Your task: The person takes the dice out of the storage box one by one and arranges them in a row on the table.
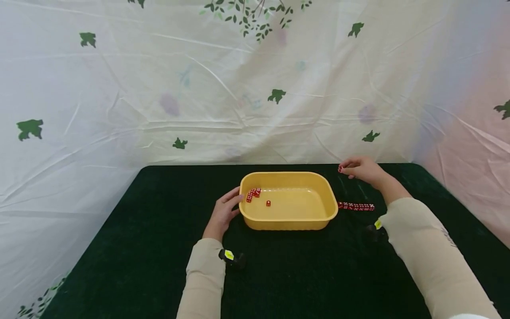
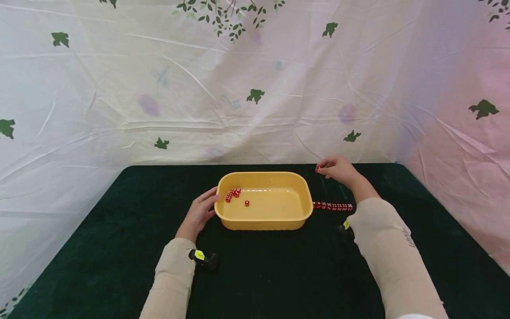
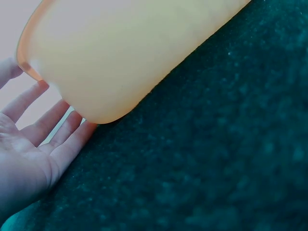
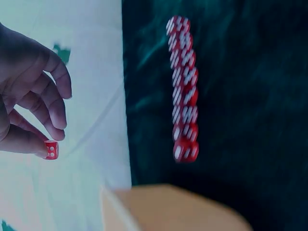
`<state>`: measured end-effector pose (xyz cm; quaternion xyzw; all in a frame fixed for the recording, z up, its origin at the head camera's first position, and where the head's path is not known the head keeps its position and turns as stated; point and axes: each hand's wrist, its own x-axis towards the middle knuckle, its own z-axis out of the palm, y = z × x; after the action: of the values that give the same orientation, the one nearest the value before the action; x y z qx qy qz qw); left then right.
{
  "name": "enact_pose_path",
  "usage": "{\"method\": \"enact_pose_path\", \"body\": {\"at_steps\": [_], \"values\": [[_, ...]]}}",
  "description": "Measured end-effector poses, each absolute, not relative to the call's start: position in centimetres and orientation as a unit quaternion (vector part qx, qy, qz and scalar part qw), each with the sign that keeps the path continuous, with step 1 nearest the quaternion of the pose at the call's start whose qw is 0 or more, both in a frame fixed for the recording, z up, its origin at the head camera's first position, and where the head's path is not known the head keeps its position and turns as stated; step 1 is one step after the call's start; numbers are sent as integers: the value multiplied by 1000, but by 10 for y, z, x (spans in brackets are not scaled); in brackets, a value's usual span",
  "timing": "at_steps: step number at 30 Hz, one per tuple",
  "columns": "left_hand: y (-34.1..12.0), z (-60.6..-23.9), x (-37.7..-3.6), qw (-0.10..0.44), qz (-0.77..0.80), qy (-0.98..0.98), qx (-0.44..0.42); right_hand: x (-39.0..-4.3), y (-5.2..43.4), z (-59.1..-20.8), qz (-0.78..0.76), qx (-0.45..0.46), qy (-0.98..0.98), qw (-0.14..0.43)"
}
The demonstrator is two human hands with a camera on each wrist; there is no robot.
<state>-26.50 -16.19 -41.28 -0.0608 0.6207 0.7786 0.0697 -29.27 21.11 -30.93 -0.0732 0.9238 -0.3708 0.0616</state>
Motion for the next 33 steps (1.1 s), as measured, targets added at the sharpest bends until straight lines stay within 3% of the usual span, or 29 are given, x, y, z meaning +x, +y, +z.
{"method": "enact_pose_path", "body": {"at_steps": [15,33], "values": [[-162,-413,-267,68,782,616,-61,-266,273,-334,-390,-47,917,65],[-160,-413,-265,65,775,626,-53,-252,308,-374,-425,-13,900,93]]}}
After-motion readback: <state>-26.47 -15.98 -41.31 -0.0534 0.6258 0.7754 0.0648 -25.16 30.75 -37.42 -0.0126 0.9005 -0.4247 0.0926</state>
